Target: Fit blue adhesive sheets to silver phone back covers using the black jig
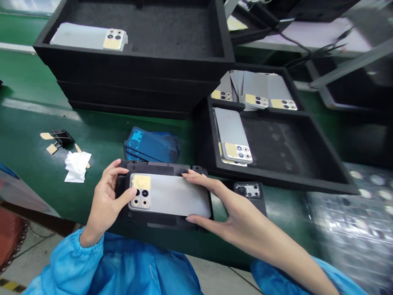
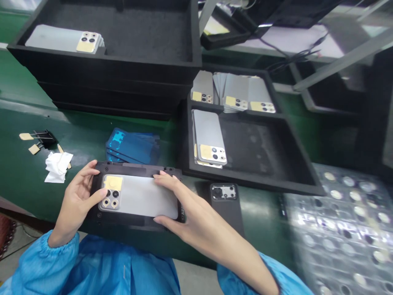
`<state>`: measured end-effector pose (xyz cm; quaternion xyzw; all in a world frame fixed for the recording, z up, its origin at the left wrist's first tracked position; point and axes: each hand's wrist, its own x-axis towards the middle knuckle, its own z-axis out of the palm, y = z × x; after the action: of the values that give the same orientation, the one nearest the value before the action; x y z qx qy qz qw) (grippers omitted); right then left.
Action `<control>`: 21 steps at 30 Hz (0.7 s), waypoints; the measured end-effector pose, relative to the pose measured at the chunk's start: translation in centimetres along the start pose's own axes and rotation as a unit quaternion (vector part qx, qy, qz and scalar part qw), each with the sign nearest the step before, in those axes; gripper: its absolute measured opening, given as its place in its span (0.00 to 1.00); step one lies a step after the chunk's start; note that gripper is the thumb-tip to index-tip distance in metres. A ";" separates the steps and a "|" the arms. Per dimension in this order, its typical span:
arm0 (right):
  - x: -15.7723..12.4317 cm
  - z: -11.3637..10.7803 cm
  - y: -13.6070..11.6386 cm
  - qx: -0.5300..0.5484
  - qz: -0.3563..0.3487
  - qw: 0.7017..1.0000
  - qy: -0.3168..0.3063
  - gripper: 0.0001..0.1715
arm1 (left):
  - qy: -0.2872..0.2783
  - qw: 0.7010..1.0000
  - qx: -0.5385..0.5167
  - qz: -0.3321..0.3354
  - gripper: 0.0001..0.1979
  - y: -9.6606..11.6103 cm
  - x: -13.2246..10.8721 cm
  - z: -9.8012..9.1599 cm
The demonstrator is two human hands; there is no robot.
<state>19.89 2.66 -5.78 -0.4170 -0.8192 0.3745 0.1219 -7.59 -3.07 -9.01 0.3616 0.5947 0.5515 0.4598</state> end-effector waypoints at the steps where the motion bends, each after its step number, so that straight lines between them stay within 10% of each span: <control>1: 0.0 0.0 0.0 -0.003 -0.001 1.000 0.002 0.35 | -0.002 1.000 0.000 0.002 0.18 0.0 0.0 0.0; 15: 0.2 0.5 0.2 -0.055 -0.069 0.996 0.006 0.32 | -0.006 1.000 0.007 0.014 0.14 -0.1 0.2 -0.2; 21: 0.2 0.8 0.4 -0.058 -0.060 0.996 0.011 0.49 | 0.004 0.999 -0.005 0.034 0.13 -0.2 0.2 -0.2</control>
<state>19.56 2.56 -6.65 -0.3778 -0.8616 0.3136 0.1287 -7.79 -3.01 -9.28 0.3767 0.5814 0.5712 0.4402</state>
